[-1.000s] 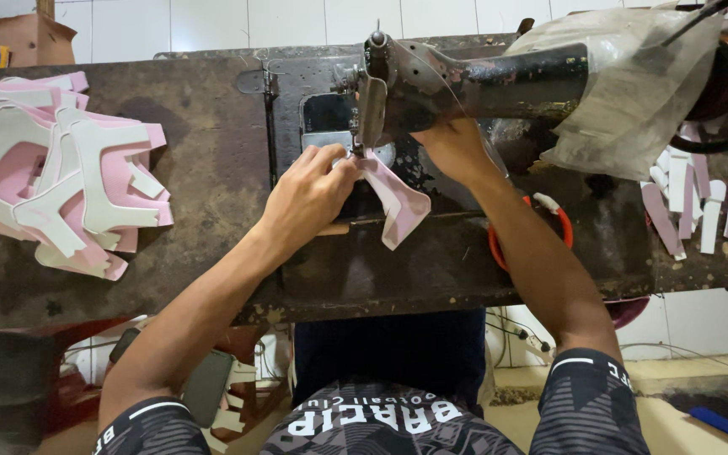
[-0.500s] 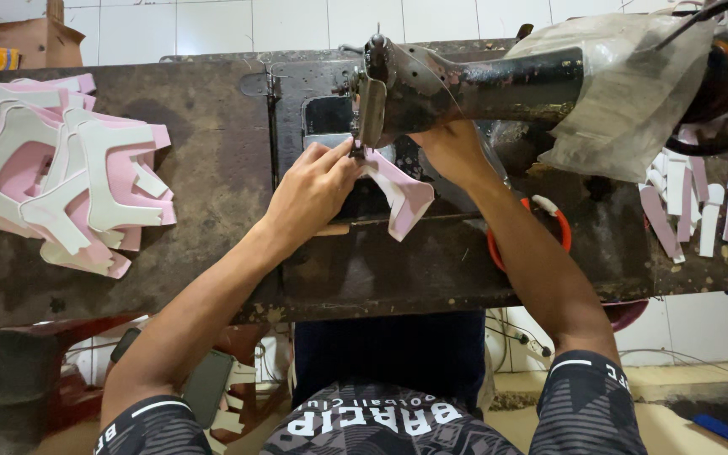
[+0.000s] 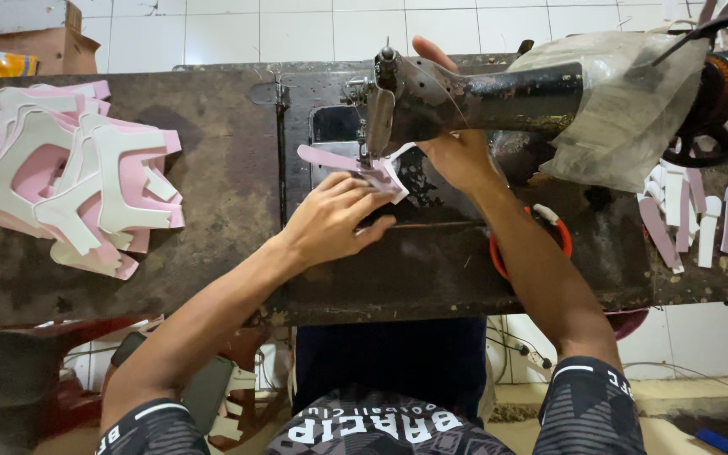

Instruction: The person sews pink and white foam shoe upper pieces together using an industrial sewing machine at a workbench. They align the cut foam pieces, guide them under the needle, stitch along the edges, trim threads, and set finished pieces on a growing pile beside the machine.

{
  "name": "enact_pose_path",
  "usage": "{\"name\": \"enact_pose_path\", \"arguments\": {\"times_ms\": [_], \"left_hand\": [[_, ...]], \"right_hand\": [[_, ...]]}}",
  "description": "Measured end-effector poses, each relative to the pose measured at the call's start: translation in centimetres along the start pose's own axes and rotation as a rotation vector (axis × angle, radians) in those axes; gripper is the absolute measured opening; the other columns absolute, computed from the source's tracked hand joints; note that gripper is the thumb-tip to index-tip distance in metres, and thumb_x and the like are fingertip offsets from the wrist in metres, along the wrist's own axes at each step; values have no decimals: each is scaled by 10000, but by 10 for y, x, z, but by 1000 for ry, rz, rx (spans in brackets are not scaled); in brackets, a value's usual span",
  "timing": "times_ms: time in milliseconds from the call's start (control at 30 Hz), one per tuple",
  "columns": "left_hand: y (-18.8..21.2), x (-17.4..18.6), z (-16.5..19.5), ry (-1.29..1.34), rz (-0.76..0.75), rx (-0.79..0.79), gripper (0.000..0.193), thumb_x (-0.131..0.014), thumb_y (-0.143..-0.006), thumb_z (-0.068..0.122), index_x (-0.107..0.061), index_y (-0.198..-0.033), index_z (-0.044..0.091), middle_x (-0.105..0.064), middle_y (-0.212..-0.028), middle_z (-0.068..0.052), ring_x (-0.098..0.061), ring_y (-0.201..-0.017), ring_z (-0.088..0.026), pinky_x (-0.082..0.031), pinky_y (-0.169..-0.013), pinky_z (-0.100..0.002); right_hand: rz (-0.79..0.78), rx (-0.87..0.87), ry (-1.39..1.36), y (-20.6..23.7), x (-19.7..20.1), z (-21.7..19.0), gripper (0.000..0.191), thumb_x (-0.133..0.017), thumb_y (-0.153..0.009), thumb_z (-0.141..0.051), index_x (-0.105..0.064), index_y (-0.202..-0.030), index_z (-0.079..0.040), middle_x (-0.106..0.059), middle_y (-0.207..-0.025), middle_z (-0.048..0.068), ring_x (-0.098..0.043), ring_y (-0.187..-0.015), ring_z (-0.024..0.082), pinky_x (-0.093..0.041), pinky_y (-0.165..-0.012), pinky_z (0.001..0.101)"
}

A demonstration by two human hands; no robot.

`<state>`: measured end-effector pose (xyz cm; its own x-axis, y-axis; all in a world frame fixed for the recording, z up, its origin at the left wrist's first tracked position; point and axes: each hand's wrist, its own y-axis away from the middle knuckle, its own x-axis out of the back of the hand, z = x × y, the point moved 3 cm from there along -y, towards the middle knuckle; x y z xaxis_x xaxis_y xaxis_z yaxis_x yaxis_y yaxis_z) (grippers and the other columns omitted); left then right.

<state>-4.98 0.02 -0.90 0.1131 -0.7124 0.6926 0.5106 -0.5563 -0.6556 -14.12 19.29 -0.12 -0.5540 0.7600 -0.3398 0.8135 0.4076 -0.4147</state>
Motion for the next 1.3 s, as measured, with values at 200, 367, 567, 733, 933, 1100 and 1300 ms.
{"name": "enact_pose_path", "arguments": {"times_ms": [200, 367, 567, 733, 933, 1100, 1300], "left_hand": [[0, 7, -22, -249, 152, 186, 141, -664, -977, 42, -576, -1075, -8, -681, -1134, -163, -656, -1098, -338, -486, -1059, -451], [1, 4, -39, -50, 2, 315, 159, -661, -956, 41, -585, -1095, 26, -681, -1046, -142, -647, -1082, -372, -488, -952, -468], [-1, 0, -51, 104, 2, 408, 128, -680, -953, 44, -597, -1050, 50, -708, -1019, -118, -647, -1064, -366, -509, -903, -467], [3, -1, -47, 118, 34, 402, 130, -694, -933, 24, -606, -1025, 51, -708, -1034, -103, -650, -1062, -345, -522, -914, -444], [1, 1, -48, 84, 40, 379, 123, -696, -926, 11, -614, -1007, 54, -708, -1025, -100, -651, -1070, -333, -517, -929, -441], [1, -1, -48, 76, 43, 376, 139, -690, -916, -7, -625, -1022, 54, -715, -1024, -96, -650, -1089, -336, -511, -943, -446], [1, -4, -48, 58, 68, 401, 142, -701, -898, -2, -617, -996, 57, -727, -1038, -90, -651, -1095, -327, -507, -947, -439]], "right_hand": [[8, -33, -3, -3, 4, 4, 807, -701, -1021, 123, -280, -1677, -87, -596, -1337, 14, -584, -1180, 80, -531, -1000, 240], [60, -48, -89, 6, 19, 21, 731, -693, -975, 99, -377, -1608, -82, -609, -1360, 26, -597, -1162, 94, -534, -981, 258], [217, -209, 660, 16, 49, 43, 385, -698, -968, -3, -651, -1348, -40, -700, -1235, 51, -624, -1113, 145, -536, -952, 332], [185, -232, 669, 18, 53, 44, 308, -682, -986, -64, -663, -1294, -49, -723, -1225, 23, -643, -1132, 154, -522, -991, 351], [152, -230, 680, 19, 50, 43, 260, -696, -1002, -74, -682, -1261, -44, -723, -1155, 27, -641, -1076, 148, -538, -929, 343], [163, -183, 727, 20, 50, 42, 288, -710, -985, -78, -663, -1266, -38, -714, -1182, 18, -635, -1103, 145, -528, -947, 352], [145, -163, 755, 18, 49, 39, 340, -711, -978, -76, -640, -1309, -40, -693, -1208, 30, -620, -1122, 169, -507, -963, 356]]}}
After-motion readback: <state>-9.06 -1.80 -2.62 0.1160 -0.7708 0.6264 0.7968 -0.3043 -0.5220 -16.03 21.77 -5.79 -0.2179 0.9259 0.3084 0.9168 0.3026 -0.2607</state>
